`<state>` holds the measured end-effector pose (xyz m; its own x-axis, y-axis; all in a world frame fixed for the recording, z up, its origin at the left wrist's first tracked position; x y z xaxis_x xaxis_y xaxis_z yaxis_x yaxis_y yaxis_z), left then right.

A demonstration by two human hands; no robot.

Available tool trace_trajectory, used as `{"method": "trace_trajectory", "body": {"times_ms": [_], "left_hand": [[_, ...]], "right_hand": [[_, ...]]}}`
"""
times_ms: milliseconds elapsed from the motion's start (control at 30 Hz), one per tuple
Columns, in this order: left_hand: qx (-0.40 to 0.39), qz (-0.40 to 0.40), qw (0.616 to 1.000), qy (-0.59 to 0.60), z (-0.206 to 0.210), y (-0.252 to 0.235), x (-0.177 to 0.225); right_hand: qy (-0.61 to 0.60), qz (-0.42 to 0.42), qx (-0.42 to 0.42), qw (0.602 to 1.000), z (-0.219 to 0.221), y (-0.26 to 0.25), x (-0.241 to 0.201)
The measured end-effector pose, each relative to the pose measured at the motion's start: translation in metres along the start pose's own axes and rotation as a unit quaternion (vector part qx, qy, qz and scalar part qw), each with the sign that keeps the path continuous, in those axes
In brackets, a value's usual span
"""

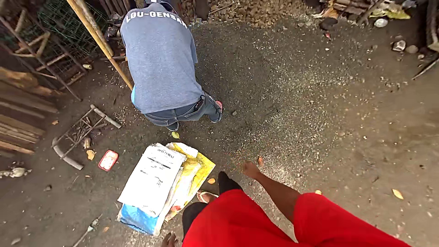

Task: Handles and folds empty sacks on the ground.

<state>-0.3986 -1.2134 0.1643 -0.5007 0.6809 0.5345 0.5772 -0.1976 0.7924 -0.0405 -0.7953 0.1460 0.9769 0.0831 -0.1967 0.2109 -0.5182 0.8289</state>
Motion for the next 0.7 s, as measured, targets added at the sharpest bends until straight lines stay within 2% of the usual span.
{"method": "trace_trajectory", "body": {"times_ms": [133,233,333,467,633,700], "left_hand": [[0.013,0.027,0.999,-0.010,0.007,0.019,0.003],[0.026,0.041,0.999,-0.008,0.001,0.032,-0.003],[0.030,0.032,0.999,0.017,-0.010,0.033,-0.014],[0.023,0.050,0.998,0.012,-0.038,0.003,-0.030],[0.009,0.118,0.993,0.029,-0.076,-0.003,0.003],[0.009,0.133,0.990,0.039,-0.103,-0.001,-0.003]], "right_hand": [[0.046,0.040,-0.079,0.995,0.039,0.013,0.055],[0.054,0.026,-0.089,0.994,0.056,0.017,0.060],[-0.002,0.007,-0.051,0.999,0.053,0.017,0.042],[-0.099,-0.017,0.031,0.994,0.048,0.018,0.011],[-0.059,-0.027,0.053,0.996,0.066,0.030,-0.034],[-0.033,-0.025,0.052,0.998,0.087,0.041,-0.054]]}}
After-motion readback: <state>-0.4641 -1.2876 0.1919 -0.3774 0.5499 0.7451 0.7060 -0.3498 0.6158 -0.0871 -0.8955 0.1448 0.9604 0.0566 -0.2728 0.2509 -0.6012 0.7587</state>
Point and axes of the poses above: each hand's wrist, its own y-axis away from the middle knuckle, its own z-axis out of the palm, x = y × z, the point moved 7 cm from there along -y, towards the middle knuckle, and after that the axes turned 11 degrees about y, right-handed, at the moved point
